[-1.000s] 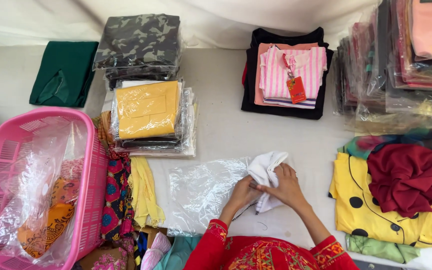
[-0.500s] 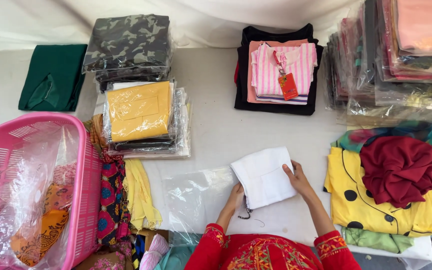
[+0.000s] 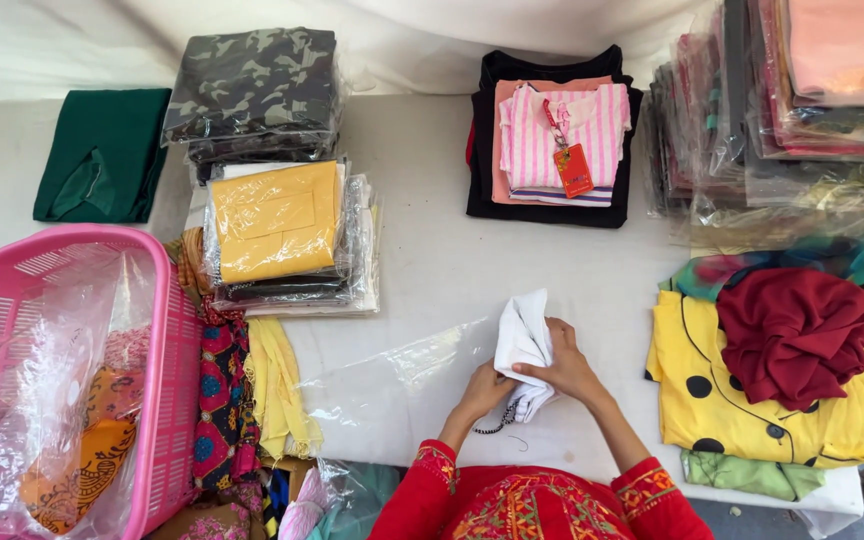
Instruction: The person folds various clothing items, including a yellow garment, a white garment, and a pink striped garment, and places them into clear plastic bags on a table. The person also stacks the packaged items and handles other folded clothes on the table.
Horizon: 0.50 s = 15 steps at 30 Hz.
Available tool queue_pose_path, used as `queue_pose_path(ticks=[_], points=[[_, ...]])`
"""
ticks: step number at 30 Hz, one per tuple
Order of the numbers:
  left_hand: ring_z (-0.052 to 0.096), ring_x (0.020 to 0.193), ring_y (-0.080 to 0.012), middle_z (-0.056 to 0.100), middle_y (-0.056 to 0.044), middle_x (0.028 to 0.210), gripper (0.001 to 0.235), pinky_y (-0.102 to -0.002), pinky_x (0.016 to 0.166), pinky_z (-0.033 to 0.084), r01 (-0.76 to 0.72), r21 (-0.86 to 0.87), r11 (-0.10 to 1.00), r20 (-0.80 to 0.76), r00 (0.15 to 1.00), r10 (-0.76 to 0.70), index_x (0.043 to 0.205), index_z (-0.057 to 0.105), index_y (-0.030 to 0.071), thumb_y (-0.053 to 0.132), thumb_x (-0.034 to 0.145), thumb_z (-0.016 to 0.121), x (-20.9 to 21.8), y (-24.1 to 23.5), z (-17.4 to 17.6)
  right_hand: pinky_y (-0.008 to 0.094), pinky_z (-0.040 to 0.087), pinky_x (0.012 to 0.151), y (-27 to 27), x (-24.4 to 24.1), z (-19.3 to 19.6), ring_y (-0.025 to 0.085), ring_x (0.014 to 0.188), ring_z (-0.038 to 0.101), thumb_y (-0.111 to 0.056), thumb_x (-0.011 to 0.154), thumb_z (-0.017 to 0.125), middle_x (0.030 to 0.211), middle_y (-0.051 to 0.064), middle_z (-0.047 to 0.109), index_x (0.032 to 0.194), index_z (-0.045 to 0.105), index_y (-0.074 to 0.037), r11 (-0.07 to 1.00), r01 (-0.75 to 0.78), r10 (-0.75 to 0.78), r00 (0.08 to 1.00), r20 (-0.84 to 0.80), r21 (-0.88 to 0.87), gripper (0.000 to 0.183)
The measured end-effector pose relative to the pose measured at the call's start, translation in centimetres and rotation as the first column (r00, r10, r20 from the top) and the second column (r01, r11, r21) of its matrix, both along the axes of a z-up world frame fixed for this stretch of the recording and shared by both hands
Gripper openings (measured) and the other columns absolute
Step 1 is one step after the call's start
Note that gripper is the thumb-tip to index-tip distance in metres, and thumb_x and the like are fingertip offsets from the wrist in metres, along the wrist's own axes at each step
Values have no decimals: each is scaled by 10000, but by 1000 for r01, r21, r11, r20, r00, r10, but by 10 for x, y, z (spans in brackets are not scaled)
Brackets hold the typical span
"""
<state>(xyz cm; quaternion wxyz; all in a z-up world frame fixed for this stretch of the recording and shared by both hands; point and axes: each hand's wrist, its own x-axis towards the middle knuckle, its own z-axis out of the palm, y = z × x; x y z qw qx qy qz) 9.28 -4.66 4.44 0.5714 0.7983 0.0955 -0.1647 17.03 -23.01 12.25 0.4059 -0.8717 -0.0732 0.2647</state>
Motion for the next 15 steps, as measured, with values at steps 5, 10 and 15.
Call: queue_pose_path(ticks=[5,10,15], points=[[707,1043,-287,723,-201,1158,348,-361,893,540,-65,-171,983,111,990,84,1271,599,-32,161,981,592,-2,-3,-18,456,300,1186,-24,0,-54,457,1490,227,-552,609,950,1606,284,139,1592,45,-8,958,-240,229,970,82,155,1443],[696,999,-271,718,-192,1158,306,-337,871,542,-114,-304,946,63,988,139,1266,606,0,136,1023,481,-1,-8,-15,407,360,1170,-19,-5,-29,347,1435,408,-374,573,957,1538,222,369,1568,92,-65,975,-160,167,986,-30,157,1354],[741,1025,-198,736,-59,1253,266,-342,884,600,-494,125,860,67,869,490,1223,710,145,198,1006,565,-13,2,90,390,470,1066,-38,-11,-43,274,1274,624,-262,786,804,1362,153,651,1568,329,-143,941,83,-25,984,-177,329,922]])
